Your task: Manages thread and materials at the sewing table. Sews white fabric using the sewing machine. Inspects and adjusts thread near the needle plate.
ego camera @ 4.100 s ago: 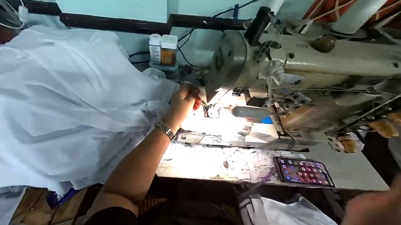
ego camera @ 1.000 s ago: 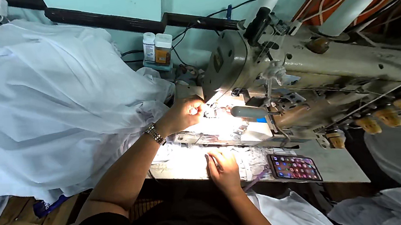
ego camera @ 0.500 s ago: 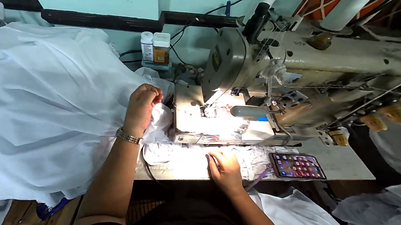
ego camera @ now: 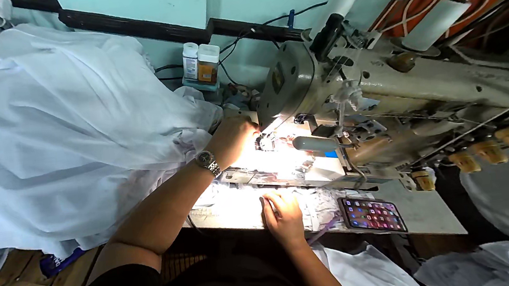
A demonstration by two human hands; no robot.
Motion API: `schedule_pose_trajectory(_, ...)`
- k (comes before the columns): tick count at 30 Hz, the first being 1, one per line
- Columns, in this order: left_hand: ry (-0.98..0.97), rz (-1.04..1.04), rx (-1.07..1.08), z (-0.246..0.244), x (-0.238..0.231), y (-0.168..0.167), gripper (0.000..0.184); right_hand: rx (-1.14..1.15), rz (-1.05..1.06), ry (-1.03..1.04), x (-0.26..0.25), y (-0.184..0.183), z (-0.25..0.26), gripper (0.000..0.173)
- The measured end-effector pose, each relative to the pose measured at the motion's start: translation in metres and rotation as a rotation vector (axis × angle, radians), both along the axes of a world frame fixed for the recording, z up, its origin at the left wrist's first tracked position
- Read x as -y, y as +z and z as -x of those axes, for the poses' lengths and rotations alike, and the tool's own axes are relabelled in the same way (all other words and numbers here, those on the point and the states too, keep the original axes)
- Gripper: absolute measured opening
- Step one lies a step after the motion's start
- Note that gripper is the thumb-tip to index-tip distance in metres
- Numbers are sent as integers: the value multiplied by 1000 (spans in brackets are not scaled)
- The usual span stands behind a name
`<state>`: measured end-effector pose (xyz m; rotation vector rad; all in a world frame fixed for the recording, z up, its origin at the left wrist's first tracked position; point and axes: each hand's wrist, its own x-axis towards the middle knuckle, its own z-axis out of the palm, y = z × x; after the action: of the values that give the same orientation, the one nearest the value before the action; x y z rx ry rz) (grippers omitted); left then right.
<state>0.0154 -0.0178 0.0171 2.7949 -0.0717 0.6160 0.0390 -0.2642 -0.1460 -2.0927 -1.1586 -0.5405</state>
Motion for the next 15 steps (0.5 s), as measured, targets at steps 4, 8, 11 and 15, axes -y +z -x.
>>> schedule_pose_trajectory(4,19,-28,-70,-3,3,2,15,-7,5,0,0,1,1,22)
schedule_pose_trajectory(8,19,-36,-29,-8,3,-3,14,-1,-6,-4,0,1,0,21)
schedule_pose_trajectory(11,9,-19,-5,-11,3,-6,10,3,-8,-5,0,1,1,21)
schedule_pose_trajectory(15,-20,-28,62,-16,-1,-11,12,2,-3,-1,0,1,1,21)
